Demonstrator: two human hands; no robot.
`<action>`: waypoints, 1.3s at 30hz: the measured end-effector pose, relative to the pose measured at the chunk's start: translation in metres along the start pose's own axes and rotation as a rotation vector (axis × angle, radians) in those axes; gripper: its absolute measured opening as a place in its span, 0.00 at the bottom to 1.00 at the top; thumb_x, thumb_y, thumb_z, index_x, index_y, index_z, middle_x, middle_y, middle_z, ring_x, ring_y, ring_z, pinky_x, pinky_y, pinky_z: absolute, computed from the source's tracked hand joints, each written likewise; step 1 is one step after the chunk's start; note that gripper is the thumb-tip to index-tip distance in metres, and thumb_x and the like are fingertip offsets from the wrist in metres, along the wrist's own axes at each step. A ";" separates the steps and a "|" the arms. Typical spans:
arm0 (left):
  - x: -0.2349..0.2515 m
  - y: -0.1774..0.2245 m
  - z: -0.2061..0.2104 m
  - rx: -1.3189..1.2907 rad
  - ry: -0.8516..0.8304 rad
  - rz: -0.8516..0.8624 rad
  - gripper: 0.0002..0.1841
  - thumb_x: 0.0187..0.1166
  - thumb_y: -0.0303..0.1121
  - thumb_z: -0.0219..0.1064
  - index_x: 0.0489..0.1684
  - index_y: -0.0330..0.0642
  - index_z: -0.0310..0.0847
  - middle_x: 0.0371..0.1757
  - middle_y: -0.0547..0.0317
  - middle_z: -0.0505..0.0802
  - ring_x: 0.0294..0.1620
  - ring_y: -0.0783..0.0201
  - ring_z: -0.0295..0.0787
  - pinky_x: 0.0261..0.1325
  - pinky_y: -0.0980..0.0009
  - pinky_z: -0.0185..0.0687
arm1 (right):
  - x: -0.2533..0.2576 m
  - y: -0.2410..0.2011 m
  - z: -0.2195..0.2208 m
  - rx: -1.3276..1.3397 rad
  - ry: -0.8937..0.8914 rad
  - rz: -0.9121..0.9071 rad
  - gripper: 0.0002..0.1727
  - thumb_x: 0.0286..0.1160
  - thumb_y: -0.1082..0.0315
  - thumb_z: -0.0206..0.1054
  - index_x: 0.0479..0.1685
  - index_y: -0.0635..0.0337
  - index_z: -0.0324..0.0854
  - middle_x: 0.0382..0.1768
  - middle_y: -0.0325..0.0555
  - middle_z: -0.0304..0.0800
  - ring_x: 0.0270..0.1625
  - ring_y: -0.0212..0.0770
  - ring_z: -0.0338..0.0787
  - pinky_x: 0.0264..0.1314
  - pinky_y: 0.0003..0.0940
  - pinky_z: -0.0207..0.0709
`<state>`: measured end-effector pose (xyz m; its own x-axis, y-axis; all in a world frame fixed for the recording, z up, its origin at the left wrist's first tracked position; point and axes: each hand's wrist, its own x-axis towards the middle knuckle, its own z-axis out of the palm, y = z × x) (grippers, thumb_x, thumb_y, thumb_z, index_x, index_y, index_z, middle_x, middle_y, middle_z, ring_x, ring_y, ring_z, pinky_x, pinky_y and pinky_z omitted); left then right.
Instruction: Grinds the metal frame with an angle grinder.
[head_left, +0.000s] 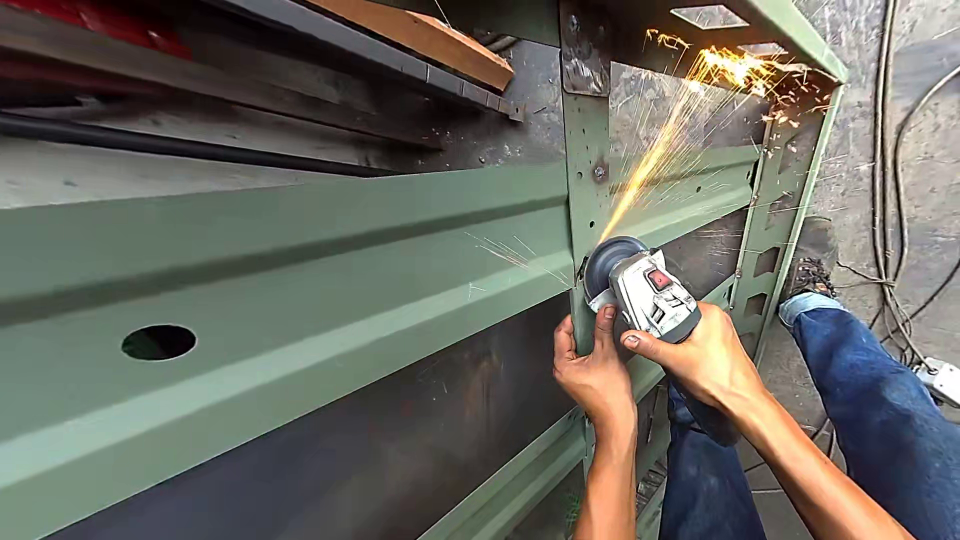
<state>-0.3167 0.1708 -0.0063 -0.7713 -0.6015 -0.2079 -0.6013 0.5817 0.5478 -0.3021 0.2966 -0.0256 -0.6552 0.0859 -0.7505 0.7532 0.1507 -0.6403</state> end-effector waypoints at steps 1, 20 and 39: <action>0.000 0.000 0.001 -0.003 0.005 -0.003 0.17 0.64 0.46 0.84 0.44 0.48 0.90 0.28 0.67 0.94 0.28 0.72 0.91 0.32 0.71 0.89 | 0.001 -0.002 0.000 -0.016 0.003 -0.003 0.35 0.37 0.14 0.73 0.26 0.35 0.86 0.20 0.24 0.85 0.25 0.27 0.86 0.24 0.40 0.81; 0.001 -0.003 -0.001 -0.040 -0.013 -0.006 0.17 0.62 0.41 0.86 0.46 0.48 0.91 0.32 0.66 0.96 0.31 0.71 0.94 0.35 0.70 0.92 | 0.001 0.001 0.000 -0.101 0.018 -0.043 0.38 0.33 0.12 0.70 0.26 0.35 0.86 0.20 0.23 0.84 0.26 0.25 0.86 0.25 0.39 0.80; 0.000 -0.005 -0.004 -0.035 -0.043 -0.010 0.18 0.62 0.41 0.86 0.48 0.48 0.90 0.31 0.66 0.96 0.30 0.71 0.93 0.34 0.70 0.91 | -0.003 -0.003 -0.006 -0.167 0.042 -0.071 0.41 0.30 0.10 0.69 0.27 0.35 0.85 0.20 0.23 0.83 0.25 0.26 0.85 0.24 0.40 0.78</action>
<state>-0.3134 0.1660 -0.0060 -0.7743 -0.5824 -0.2477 -0.6017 0.5562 0.5732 -0.3024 0.3019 -0.0205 -0.7110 0.1094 -0.6946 0.6869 0.3190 -0.6529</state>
